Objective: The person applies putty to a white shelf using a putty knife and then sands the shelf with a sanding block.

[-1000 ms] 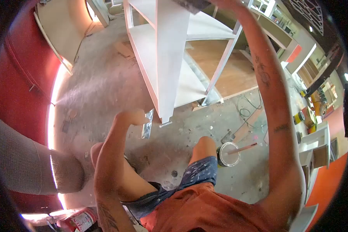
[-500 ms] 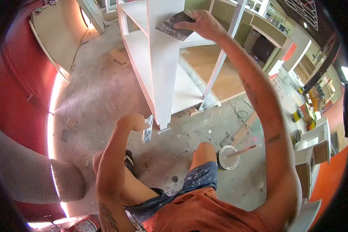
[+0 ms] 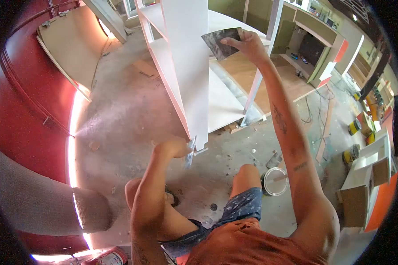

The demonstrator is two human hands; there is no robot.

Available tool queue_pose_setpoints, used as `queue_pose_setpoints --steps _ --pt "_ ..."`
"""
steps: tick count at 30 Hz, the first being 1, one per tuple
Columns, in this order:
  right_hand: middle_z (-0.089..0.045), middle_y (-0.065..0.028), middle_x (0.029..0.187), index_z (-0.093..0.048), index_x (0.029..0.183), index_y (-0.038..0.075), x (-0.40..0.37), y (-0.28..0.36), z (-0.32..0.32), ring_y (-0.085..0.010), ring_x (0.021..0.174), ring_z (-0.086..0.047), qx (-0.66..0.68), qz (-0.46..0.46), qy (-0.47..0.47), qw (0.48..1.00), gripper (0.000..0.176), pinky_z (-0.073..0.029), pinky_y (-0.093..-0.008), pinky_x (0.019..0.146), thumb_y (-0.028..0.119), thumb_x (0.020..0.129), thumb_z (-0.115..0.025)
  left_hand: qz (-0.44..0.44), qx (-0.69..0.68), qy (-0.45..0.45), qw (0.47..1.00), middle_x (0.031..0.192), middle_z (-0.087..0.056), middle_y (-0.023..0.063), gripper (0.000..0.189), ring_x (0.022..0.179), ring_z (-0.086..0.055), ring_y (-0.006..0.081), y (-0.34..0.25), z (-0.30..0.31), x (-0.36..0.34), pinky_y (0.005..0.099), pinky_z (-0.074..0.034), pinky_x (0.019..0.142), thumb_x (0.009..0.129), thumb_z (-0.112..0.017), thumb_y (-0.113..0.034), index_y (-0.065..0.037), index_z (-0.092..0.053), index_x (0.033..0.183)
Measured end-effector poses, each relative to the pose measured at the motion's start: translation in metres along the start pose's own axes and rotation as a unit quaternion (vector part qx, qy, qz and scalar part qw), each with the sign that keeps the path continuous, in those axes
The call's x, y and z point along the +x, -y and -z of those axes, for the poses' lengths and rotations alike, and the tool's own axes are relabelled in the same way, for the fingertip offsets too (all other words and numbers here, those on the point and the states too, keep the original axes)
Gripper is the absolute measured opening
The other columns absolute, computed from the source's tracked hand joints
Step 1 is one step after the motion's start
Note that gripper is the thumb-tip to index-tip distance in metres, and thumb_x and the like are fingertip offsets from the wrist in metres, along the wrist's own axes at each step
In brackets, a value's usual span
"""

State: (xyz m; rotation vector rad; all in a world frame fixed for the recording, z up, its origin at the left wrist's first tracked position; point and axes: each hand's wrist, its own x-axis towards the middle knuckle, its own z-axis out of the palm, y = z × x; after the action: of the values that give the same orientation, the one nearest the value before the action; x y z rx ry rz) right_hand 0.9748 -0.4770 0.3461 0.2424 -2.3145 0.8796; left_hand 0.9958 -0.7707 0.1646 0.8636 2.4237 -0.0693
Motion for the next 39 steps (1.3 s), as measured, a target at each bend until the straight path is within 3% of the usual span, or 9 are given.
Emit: queue_pose_setpoints --steps 4,6,11,22,24,29,31,34,39 --pt "-0.069 -0.0103 0.081 -0.068 0.097 0.005 -0.002 0.005 0.001 -0.0175 0.069 -0.061 -0.134 0.014 0.109 0.985 0.040 -0.048 -0.0299 0.067 0.041 0.079 -0.069 -0.031 -0.009 0.052 0.998 0.114 -0.061 0.0199 0.054 0.106 -0.057 0.0372 -0.034 0.012 -0.002 0.0440 -0.044 0.090 0.090 -0.044 -0.049 -0.002 -0.064 0.108" --pt "-0.056 -0.0007 0.061 -0.066 0.078 0.001 -0.006 -0.001 0.000 -0.0057 0.057 -0.046 -0.173 0.258 0.014 0.950 0.030 -0.037 -0.0276 0.052 0.030 0.079 -0.073 -0.051 0.011 0.055 0.997 0.113 -0.061 0.0200 0.053 0.105 -0.058 0.0377 -0.041 0.021 0.004 0.0444 -0.044 0.090 0.091 -0.044 -0.049 -0.002 -0.065 0.106" --pt "-0.055 -0.0074 0.058 -0.063 0.073 0.001 0.011 0.029 0.024 -0.0069 0.055 -0.047 0.051 0.133 -0.051 0.988 0.035 -0.037 -0.0286 0.051 0.034 0.080 -0.072 -0.045 0.007 0.053 0.998 0.110 -0.062 0.0211 0.054 0.103 -0.059 0.0373 -0.060 0.029 -0.002 0.0447 -0.045 0.089 0.091 -0.043 -0.048 -0.001 -0.066 0.102" --pt "-0.067 -0.0097 0.092 -0.068 0.099 0.017 -0.058 -0.005 -0.092 -0.0298 0.084 -0.064 -0.317 0.193 0.418 0.829 0.026 -0.050 -0.0414 0.077 0.037 0.085 -0.057 -0.073 -0.023 0.030 0.997 0.103 -0.064 0.0199 0.041 0.093 -0.063 0.0340 -0.040 -0.016 0.008 0.0413 -0.048 0.082 0.088 -0.048 -0.036 -0.001 -0.068 0.097" --pt "-0.067 -0.0115 0.091 -0.066 0.104 0.017 -0.029 0.042 -0.050 -0.0291 0.088 -0.064 -0.181 0.088 0.287 0.936 0.031 -0.049 -0.0422 0.082 0.040 0.088 -0.053 -0.074 -0.029 0.036 0.996 0.103 -0.064 0.0194 0.040 0.093 -0.063 0.0337 -0.034 -0.019 0.012 0.0411 -0.048 0.082 0.088 -0.048 -0.035 -0.002 -0.068 0.097" --pt "-0.066 -0.0136 0.080 -0.067 0.092 -0.002 0.015 0.100 -0.005 -0.0163 0.068 -0.058 -0.118 0.064 0.142 0.981 0.025 -0.048 -0.0335 0.062 0.021 0.081 -0.067 -0.028 -0.029 0.057 0.998 0.105 -0.065 0.0171 0.033 0.094 -0.063 0.0328 -0.036 -0.024 0.004 0.0401 -0.049 0.081 0.084 -0.052 -0.028 -0.004 -0.068 0.099" --pt "-0.067 -0.0123 0.092 -0.065 0.109 0.015 0.020 0.006 -0.059 -0.0296 0.077 -0.064 -0.141 0.299 0.188 0.925 0.042 -0.050 -0.0378 0.073 0.047 0.083 -0.058 -0.023 -0.011 0.063 0.998 0.103 -0.066 0.0155 0.029 0.092 -0.064 0.0310 -0.042 -0.028 -0.002 0.0394 -0.050 0.080 0.080 -0.055 -0.021 -0.004 -0.069 0.098" --pt "-0.066 -0.0042 0.103 -0.063 0.109 0.021 -0.059 -0.032 -0.114 -0.0270 0.093 -0.062 -0.267 0.203 0.327 0.884 0.032 -0.049 -0.0435 0.078 0.040 0.091 -0.046 -0.038 0.036 0.104 0.993 0.100 -0.067 0.0132 0.026 0.090 -0.065 0.0293 -0.052 -0.035 -0.006 0.0394 -0.051 0.079 0.078 -0.056 -0.018 -0.006 -0.070 0.097" --pt "-0.064 -0.0068 0.082 -0.061 0.084 0.014 -0.165 -0.114 -0.204 -0.0290 0.071 -0.065 -0.255 0.218 0.369 0.867 0.019 -0.051 -0.0425 0.059 0.024 0.089 -0.046 -0.146 0.010 0.090 0.985 0.095 -0.068 0.0154 0.027 0.086 -0.066 0.0329 -0.070 -0.055 -0.010 0.0428 -0.052 0.075 0.079 -0.052 -0.020 -0.003 -0.071 0.089"
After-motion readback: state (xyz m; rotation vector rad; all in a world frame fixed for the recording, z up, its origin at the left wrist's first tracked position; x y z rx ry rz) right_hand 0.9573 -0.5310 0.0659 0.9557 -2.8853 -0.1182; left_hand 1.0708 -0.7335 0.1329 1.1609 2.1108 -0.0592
